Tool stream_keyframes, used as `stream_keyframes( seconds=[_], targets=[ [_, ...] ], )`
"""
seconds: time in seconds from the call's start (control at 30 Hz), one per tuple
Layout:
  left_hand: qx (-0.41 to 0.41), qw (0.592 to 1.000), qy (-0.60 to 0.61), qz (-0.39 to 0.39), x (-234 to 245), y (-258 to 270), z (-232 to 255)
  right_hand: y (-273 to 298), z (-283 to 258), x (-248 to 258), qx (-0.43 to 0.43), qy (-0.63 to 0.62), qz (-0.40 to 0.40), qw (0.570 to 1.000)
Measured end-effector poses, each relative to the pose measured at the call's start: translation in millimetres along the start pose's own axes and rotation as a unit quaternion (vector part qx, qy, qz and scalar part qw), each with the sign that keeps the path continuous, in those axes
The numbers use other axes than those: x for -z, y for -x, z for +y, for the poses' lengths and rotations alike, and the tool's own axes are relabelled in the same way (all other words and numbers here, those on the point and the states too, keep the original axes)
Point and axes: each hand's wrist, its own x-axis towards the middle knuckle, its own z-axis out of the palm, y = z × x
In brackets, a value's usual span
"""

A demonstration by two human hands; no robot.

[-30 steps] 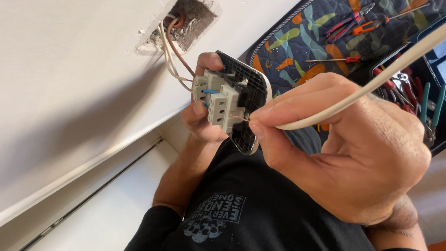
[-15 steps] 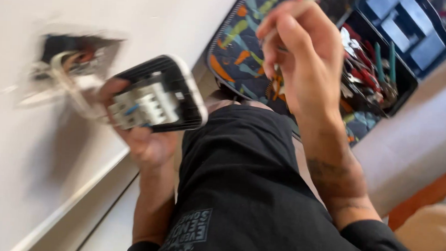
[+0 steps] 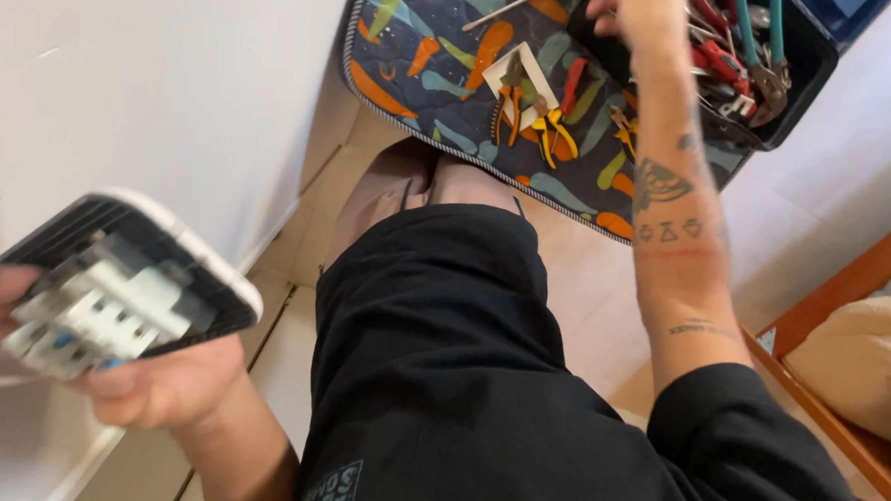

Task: Wiring a light switch module and securing the connections with a screwdriver

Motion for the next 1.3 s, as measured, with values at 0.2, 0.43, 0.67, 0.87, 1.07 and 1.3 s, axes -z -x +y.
stream_keyframes(
  seconds=[0.2,0.43,0.67,0.87,1.07,1.3],
  targets=[
    [0.036,0.997,-0.048,-0.053,21.4,12.0,-2.8,32.7,158.2,-22.8,-0.022,0.330,0.082,0.940],
    [0.074,0.993,-0.068,-0.058,12.9,15.0,8.9,54.8,127.7,-56.2,0.120,0.254,0.249,0.927],
    [0.123,0.989,-0.060,-0.058,3.6,4.6,39.4,123.9,-35.9,-67.1,0.251,0.040,0.147,0.956],
    [0.109,0.992,-0.014,-0.063,11.4,12.1,40.6,261.4,-258.8,-107.2,0.496,-0.175,-0.002,0.851],
    [0.144,0.981,-0.104,-0.079,17.8,7.2,64.2,303.7,-303.6,-123.9,0.568,-0.110,-0.082,0.811],
    [0.092,0.985,-0.097,-0.109,30.2,2.6,61.4,315.3,-327.1,-138.1,0.630,-0.019,-0.184,0.755]
  ],
)
